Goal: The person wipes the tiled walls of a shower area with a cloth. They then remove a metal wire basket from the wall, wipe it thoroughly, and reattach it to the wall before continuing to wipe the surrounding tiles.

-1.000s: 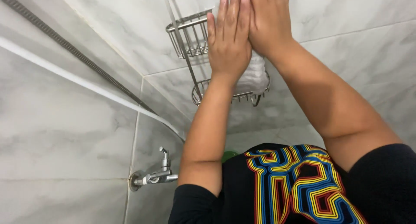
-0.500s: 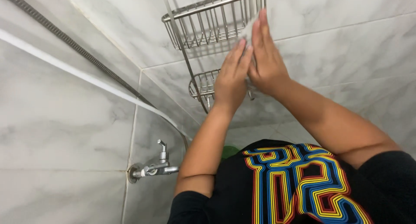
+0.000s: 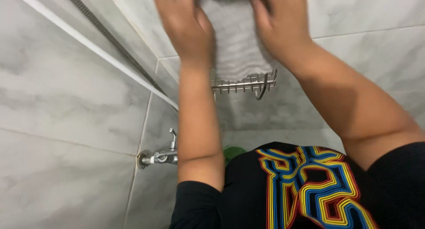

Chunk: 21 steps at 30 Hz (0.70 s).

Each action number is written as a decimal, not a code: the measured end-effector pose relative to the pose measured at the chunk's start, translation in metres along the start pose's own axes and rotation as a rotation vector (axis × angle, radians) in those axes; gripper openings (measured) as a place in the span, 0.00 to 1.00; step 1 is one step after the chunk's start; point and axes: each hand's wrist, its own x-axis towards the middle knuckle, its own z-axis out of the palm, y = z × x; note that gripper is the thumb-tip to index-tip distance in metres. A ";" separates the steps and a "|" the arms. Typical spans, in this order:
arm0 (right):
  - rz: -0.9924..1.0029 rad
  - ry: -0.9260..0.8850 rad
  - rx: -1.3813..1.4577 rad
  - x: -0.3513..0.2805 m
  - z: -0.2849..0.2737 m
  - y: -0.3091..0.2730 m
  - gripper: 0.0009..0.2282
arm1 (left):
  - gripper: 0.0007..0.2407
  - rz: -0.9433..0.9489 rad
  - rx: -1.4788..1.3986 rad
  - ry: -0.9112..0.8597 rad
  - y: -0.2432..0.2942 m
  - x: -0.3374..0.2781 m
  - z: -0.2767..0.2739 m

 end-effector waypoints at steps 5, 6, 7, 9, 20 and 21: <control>-0.132 -0.126 -0.215 0.037 0.054 0.007 0.09 | 0.18 -0.150 0.461 -0.351 -0.048 -0.005 0.036; -0.132 -0.130 -0.210 0.032 0.056 0.002 0.09 | 0.18 -0.154 0.465 -0.353 -0.054 -0.017 0.039; -0.216 -0.134 -0.421 0.027 0.059 -0.002 0.14 | 0.22 -0.187 0.535 -0.396 -0.060 -0.030 0.041; -0.309 -0.129 -0.634 0.014 0.068 0.004 0.19 | 0.27 -0.217 0.604 -0.430 -0.067 -0.048 0.048; -0.279 -0.335 -0.597 -0.049 0.091 -0.001 0.24 | 0.25 -0.248 0.296 -0.280 -0.051 -0.114 0.028; -0.280 -0.339 -0.592 -0.057 0.095 0.003 0.24 | 0.25 -0.253 0.300 -0.281 -0.050 -0.124 0.028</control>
